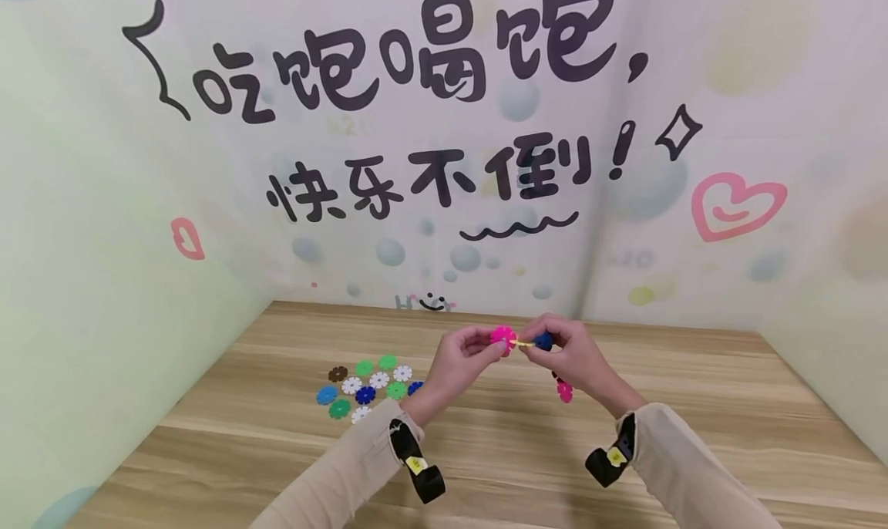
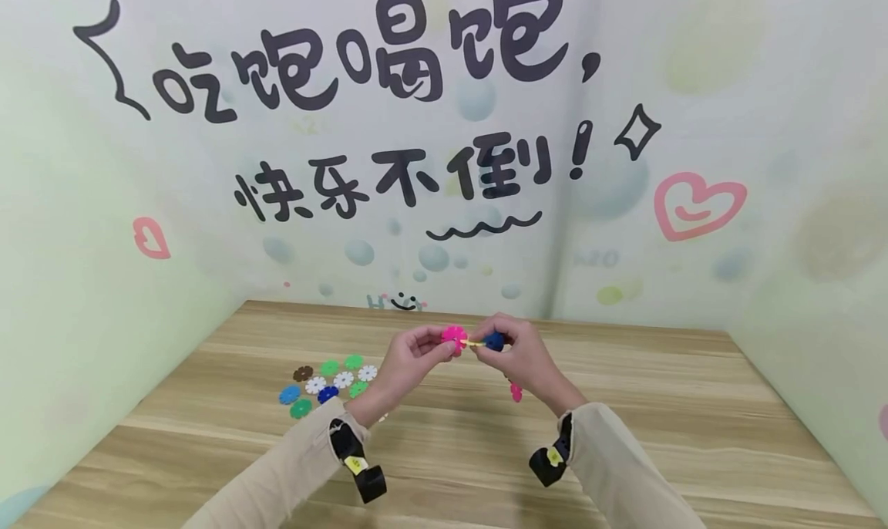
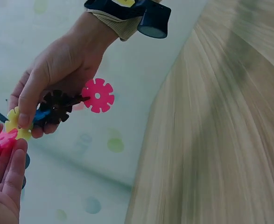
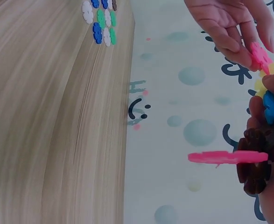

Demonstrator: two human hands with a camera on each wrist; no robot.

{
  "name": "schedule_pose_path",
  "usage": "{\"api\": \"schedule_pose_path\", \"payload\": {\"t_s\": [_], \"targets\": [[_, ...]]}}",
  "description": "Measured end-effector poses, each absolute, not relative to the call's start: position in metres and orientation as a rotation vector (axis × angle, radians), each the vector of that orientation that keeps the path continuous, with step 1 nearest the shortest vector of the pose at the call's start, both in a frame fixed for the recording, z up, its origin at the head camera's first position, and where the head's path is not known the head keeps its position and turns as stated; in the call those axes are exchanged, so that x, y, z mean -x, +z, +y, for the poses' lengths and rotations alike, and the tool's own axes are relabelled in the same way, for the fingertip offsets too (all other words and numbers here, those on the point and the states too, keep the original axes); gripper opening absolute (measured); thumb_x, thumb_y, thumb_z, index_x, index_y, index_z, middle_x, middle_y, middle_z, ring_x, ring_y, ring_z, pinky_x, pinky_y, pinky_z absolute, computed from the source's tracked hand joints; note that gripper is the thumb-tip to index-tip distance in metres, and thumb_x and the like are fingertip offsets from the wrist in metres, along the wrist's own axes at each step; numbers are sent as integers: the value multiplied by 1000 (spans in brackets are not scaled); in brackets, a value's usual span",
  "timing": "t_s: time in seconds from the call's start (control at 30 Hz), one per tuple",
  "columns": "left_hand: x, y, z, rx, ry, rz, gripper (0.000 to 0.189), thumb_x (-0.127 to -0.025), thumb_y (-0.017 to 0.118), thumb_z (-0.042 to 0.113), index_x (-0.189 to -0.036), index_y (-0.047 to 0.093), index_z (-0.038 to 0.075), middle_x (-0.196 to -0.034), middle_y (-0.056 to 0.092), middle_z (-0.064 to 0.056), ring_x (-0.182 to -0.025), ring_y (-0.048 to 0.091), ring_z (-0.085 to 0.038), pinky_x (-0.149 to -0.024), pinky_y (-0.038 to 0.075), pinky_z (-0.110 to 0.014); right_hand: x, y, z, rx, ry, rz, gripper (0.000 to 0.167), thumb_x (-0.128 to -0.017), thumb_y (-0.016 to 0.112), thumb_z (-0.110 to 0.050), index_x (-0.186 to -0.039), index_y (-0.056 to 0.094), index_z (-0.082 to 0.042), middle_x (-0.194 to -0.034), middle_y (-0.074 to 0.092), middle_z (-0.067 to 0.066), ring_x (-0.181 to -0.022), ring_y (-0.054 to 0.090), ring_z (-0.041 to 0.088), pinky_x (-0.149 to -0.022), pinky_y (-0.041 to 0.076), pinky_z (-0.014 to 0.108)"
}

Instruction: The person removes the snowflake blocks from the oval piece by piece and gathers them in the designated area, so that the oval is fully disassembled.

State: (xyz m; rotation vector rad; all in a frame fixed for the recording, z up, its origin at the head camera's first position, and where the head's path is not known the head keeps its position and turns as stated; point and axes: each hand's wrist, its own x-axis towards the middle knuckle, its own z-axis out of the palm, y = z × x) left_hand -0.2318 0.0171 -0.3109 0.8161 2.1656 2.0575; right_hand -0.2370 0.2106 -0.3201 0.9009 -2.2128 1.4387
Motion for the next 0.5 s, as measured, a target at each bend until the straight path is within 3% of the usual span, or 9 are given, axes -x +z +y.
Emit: {"api": "schedule_pose_path", "payload": {"t_s": [0.23, 0.5], "targets": [[236, -308, 21, -833, 2043, 2138, 20, -85, 57, 4, -100, 59, -9, -89, 63, -20, -81, 62, -32, -73, 51, -29, 237, -321, 212, -869, 1406, -2254, 11, -76, 65, 5, -81, 63, -5, -84, 60, 6, -74, 55, 14, -65, 50, 23], [251, -327, 20, -826, 2050, 2113, 19, -82, 63, 11, -93, 63, -5, -83, 66, -13, -73, 64, -17, -69, 52, -28, 239, -324, 218, -920, 1306, -2240, 15, -72, 67, 6, -76, 63, -8, -82, 61, 3, -76, 56, 11, -65, 50, 23]]}}
